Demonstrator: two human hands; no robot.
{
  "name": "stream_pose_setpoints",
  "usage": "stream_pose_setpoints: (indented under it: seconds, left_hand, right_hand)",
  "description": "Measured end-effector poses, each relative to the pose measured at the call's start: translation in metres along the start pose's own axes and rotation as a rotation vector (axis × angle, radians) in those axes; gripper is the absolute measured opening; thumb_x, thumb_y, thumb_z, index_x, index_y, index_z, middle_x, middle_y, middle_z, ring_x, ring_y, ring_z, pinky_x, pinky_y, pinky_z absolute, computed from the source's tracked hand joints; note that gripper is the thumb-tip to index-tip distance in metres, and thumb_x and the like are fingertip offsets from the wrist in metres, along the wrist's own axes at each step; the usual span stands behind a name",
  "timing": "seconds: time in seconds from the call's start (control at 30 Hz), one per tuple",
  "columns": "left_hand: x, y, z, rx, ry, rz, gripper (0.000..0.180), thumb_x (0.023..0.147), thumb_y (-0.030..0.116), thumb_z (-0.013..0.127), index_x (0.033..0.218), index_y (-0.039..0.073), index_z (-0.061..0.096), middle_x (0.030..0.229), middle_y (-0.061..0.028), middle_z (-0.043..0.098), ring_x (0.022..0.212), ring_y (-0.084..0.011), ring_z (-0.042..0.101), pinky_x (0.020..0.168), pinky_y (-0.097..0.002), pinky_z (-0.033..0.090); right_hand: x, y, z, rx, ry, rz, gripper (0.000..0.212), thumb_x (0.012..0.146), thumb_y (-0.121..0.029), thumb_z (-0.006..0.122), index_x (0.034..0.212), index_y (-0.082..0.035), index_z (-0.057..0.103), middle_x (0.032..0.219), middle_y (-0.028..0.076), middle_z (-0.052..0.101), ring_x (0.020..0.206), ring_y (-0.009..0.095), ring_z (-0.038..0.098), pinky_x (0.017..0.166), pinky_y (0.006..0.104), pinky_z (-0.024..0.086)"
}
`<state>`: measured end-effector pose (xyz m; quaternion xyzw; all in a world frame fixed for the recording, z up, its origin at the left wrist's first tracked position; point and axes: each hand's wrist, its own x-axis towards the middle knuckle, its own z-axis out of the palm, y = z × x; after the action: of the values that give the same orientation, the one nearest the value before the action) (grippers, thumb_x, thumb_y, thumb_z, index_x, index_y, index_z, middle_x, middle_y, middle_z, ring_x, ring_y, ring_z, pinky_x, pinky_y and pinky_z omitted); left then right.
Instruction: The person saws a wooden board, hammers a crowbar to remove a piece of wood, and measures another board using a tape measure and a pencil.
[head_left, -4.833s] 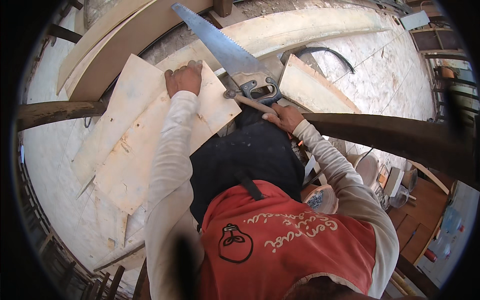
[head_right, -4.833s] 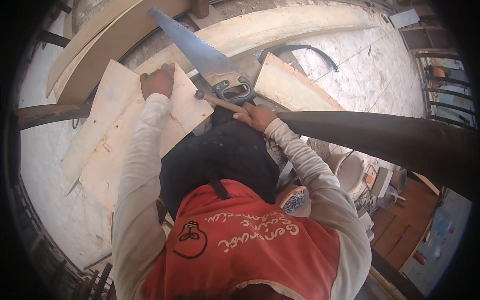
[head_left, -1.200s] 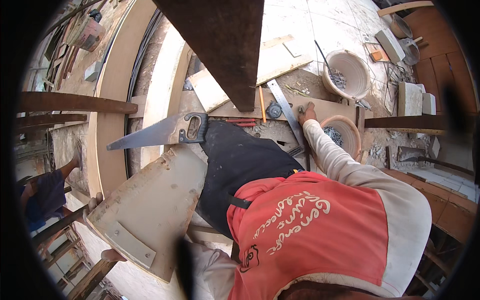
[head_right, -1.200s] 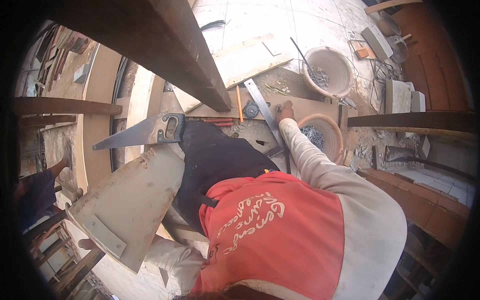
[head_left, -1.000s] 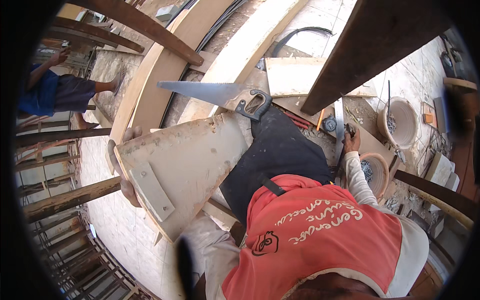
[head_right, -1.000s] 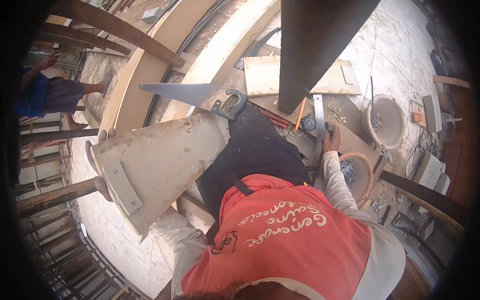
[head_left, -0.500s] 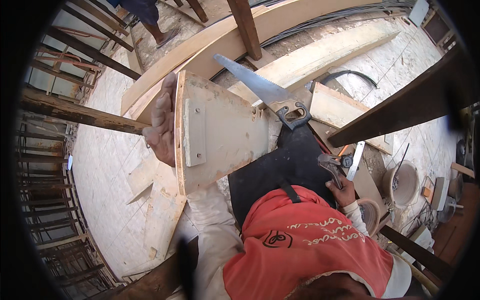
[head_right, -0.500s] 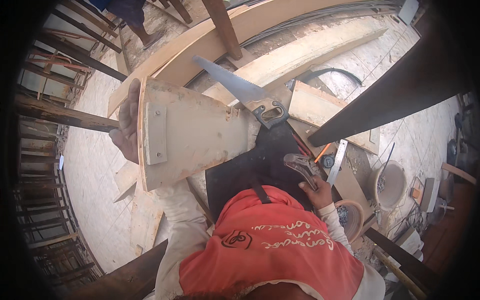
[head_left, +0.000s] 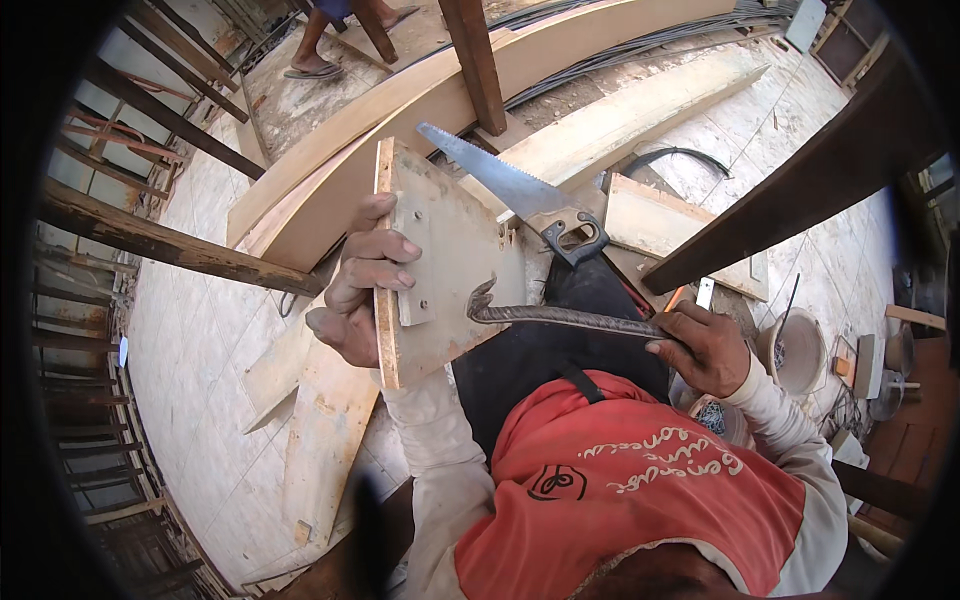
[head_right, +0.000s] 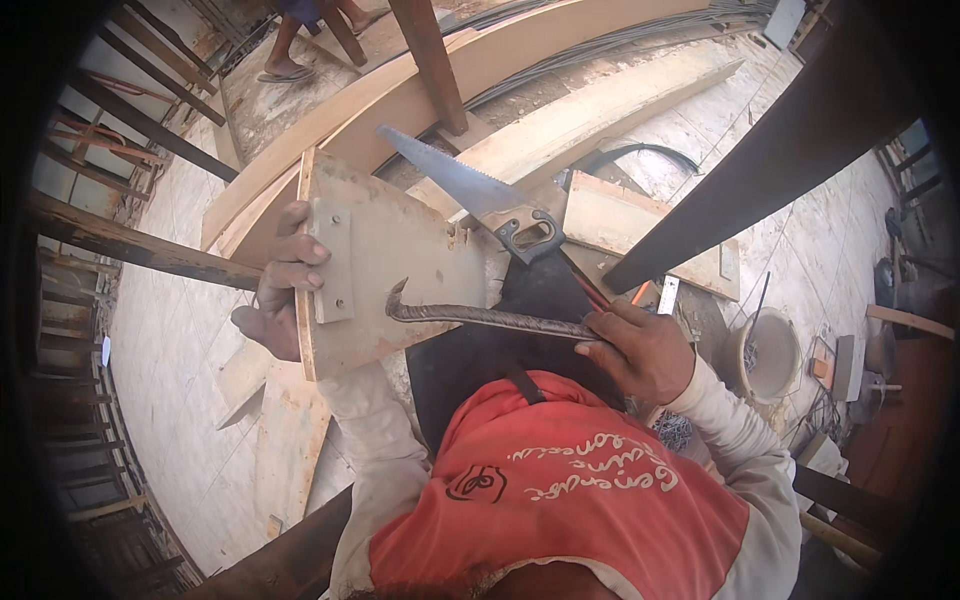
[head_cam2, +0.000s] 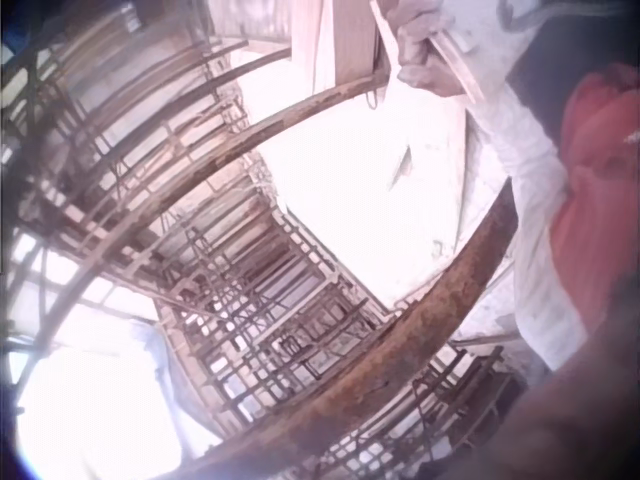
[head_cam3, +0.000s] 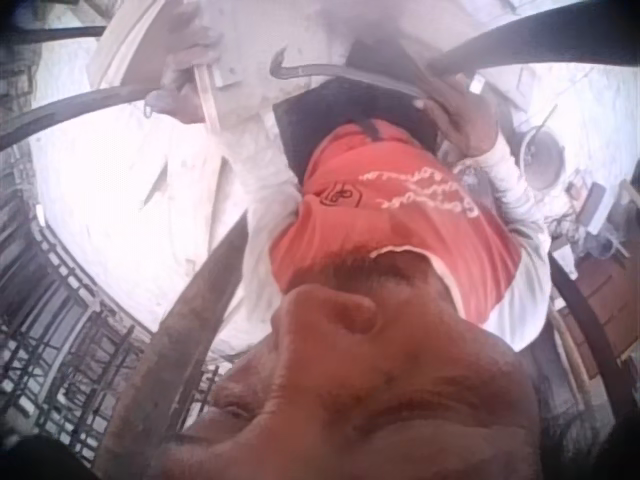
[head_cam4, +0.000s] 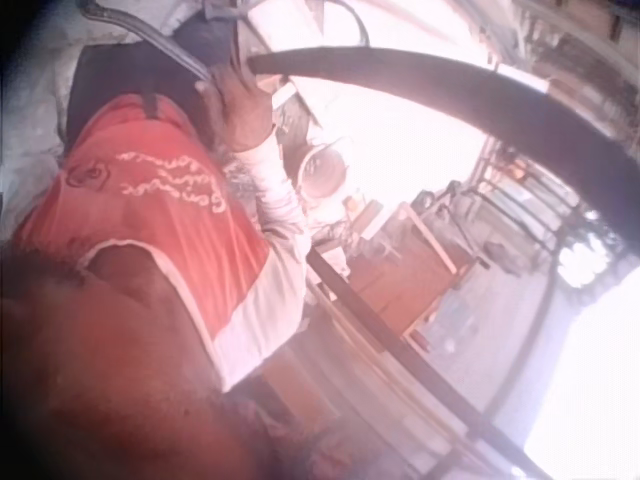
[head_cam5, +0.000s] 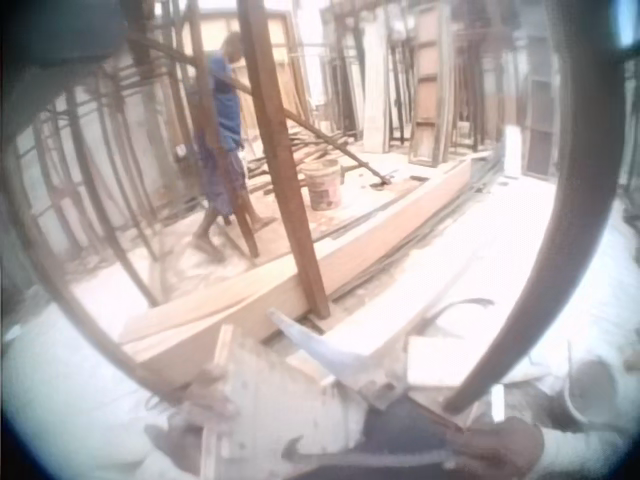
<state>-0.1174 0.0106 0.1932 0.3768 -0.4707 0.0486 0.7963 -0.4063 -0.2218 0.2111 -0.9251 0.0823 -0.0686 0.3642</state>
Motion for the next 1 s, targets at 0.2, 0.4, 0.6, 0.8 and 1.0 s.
stream_pose_setpoints:
  seconds: [0.2,0.4,0.6,0.8,1.0]
  left_hand:
    - [0.004,-0.006,0.031,0.002,0.037,0.002,0.085,0.102,0.069,0.013,0.094,0.002,0.064,0.092,-0.0171,0.065,0.132,-0.0372,0.044,0.116,-0.0600,0.028]
    - [0.005,-0.009,0.047,0.018,0.063,-0.032,0.085,0.101,0.070,0.012,0.097,0.003,0.065,0.091,-0.0150,0.066,0.132,-0.0344,0.045,0.118,-0.0578,0.027]
    - [0.006,-0.011,0.055,0.028,0.112,-0.065,0.087,0.101,0.069,0.011,0.091,0.002,0.064,0.088,-0.0158,0.067,0.128,-0.0356,0.047,0.116,-0.0567,0.024]
    - [0.010,-0.020,0.052,0.138,0.069,0.002,0.086,0.103,0.065,0.008,0.085,0.003,0.064,0.084,-0.0146,0.064,0.126,-0.0367,0.049,0.115,-0.0567,0.026]
    - [0.007,-0.012,0.029,0.044,0.159,0.021,0.088,0.105,0.062,0.006,0.071,0.003,0.061,0.082,-0.0137,0.062,0.122,-0.0368,0.052,0.114,-0.0567,0.029]
  right_hand:
    - [0.019,-0.048,-0.063,-0.613,0.105,-0.305,0.040,0.079,-0.024,0.079,0.112,-0.007,0.064,0.080,0.007,0.056,0.065,0.026,0.064,0.052,0.0397,0.049]
    - [0.030,-0.091,-0.098,-0.845,0.049,-0.416,0.043,0.078,-0.022,0.078,0.113,-0.003,0.063,0.080,0.006,0.058,0.067,0.023,0.064,0.054,0.0361,0.049]
    - [0.047,-0.111,-0.124,-0.953,-0.001,-0.521,0.041,0.072,-0.024,0.080,0.104,-0.005,0.064,0.075,0.004,0.056,0.064,0.022,0.063,0.050,0.0356,0.048]
    - [0.066,-0.114,-0.145,-0.907,0.001,-0.639,0.038,0.070,-0.022,0.082,0.098,-0.004,0.064,0.069,0.005,0.053,0.056,0.024,0.059,0.047,0.0385,0.045]
    - [0.072,-0.061,-0.096,-0.584,0.057,-0.575,0.039,0.072,-0.018,0.083,0.104,-0.003,0.067,0.072,0.007,0.056,0.057,0.027,0.060,0.049,0.0387,0.047]
